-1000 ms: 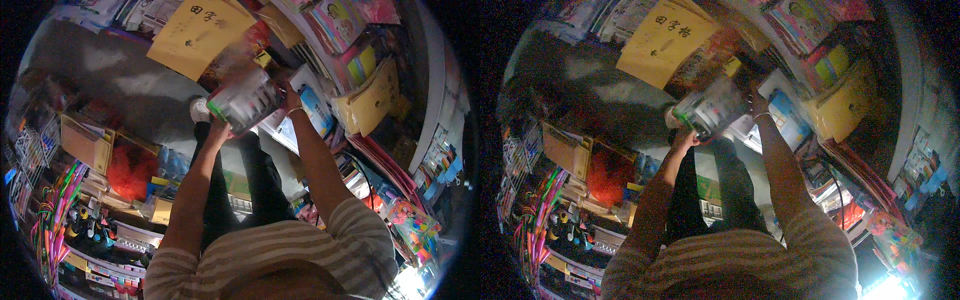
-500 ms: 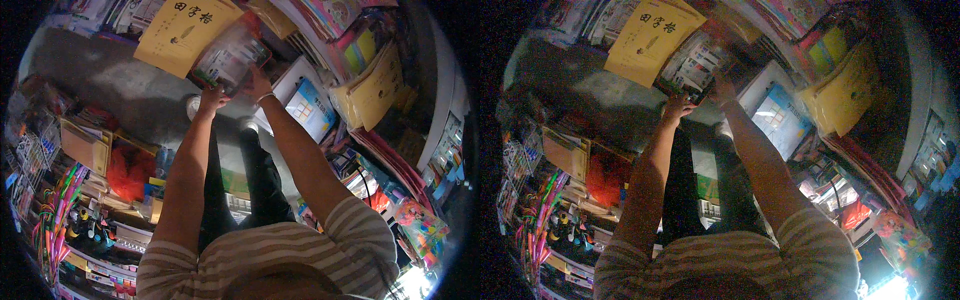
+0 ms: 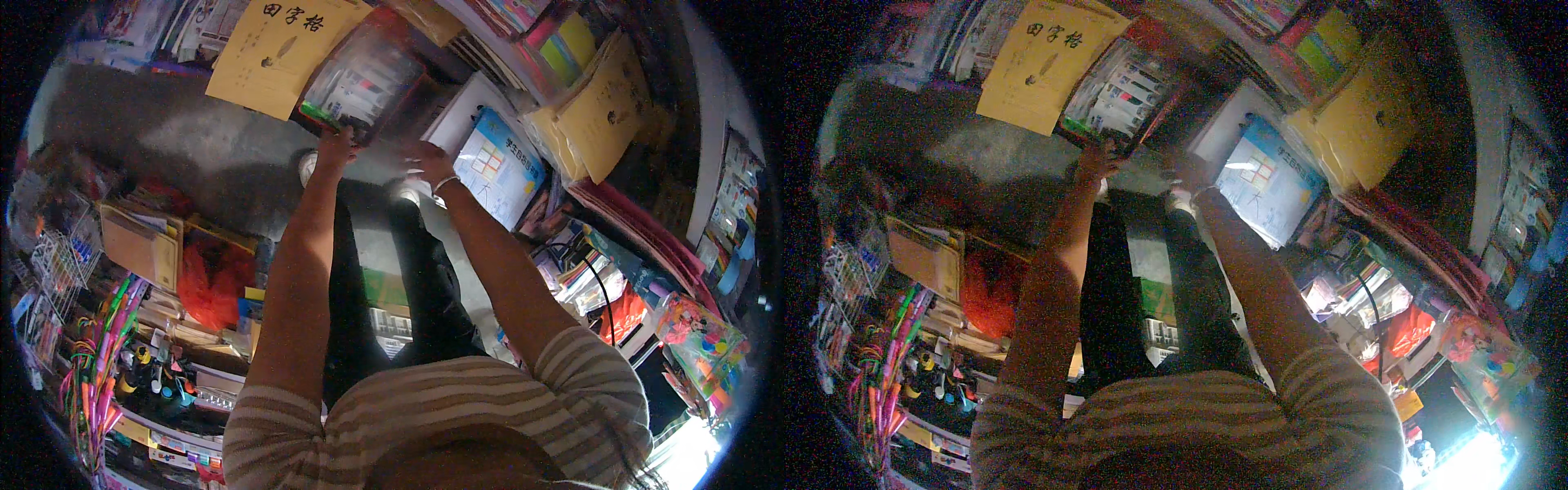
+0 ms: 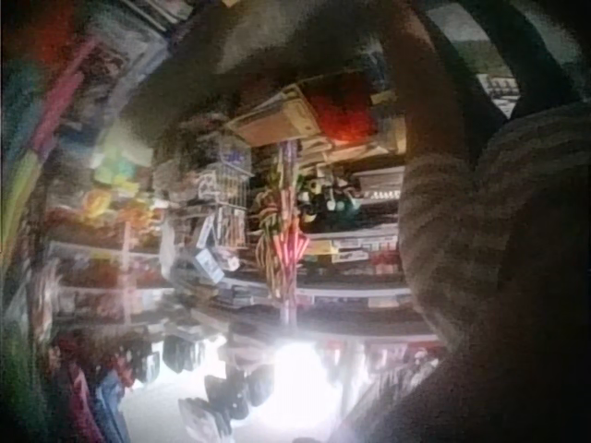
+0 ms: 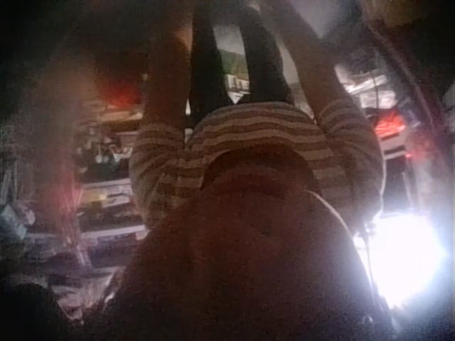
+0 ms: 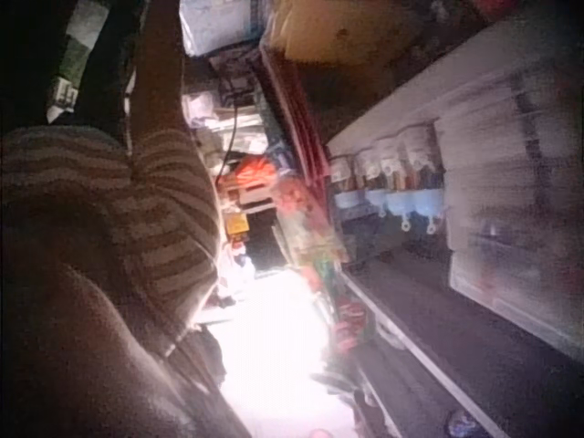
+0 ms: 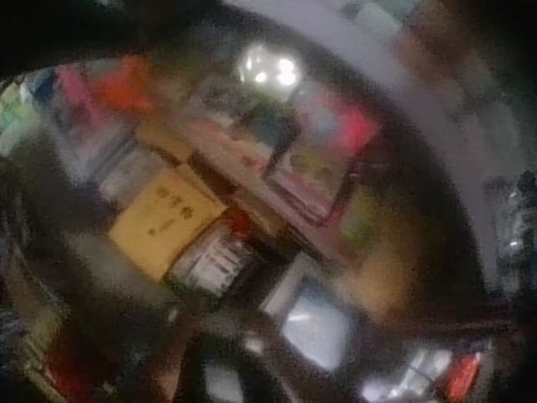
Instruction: The person organizes stationery items in a store. They pick up various items from a display box and a table, including plastic containers and packaged goods, and place them on shelves. The person also handles a yellow board and a plastic bag.
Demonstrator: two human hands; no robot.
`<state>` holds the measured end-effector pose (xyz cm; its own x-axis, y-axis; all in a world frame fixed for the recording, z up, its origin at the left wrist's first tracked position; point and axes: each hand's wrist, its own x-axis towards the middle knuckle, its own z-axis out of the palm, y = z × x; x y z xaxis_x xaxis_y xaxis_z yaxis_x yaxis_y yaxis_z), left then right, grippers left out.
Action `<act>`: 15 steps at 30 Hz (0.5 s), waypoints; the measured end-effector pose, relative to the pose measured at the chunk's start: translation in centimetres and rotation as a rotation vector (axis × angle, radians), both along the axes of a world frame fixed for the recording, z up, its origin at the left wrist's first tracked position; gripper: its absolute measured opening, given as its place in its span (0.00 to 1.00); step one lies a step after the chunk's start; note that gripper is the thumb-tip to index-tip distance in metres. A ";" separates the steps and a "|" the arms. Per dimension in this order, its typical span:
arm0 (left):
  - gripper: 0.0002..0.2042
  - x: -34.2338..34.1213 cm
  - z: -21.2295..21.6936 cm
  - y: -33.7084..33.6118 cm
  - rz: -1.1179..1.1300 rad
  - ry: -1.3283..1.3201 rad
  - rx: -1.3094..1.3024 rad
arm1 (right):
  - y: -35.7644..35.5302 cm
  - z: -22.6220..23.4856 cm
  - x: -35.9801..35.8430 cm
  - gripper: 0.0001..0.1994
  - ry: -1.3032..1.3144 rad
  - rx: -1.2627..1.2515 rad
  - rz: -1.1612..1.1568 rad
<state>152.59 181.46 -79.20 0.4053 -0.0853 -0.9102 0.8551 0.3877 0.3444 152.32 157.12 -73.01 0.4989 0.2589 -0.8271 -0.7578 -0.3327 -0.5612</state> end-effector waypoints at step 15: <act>0.18 1.4 2.3 -0.9 -0.203 -0.121 0.262 | -1.8 -1.2 -6.7 0.22 0.368 0.435 -0.524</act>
<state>153.97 180.53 -76.88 0.5101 0.0546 -0.8584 0.8526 0.0993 0.5130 145.58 155.28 -74.24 0.3589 0.4041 -0.8414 -0.9185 0.3133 -0.2413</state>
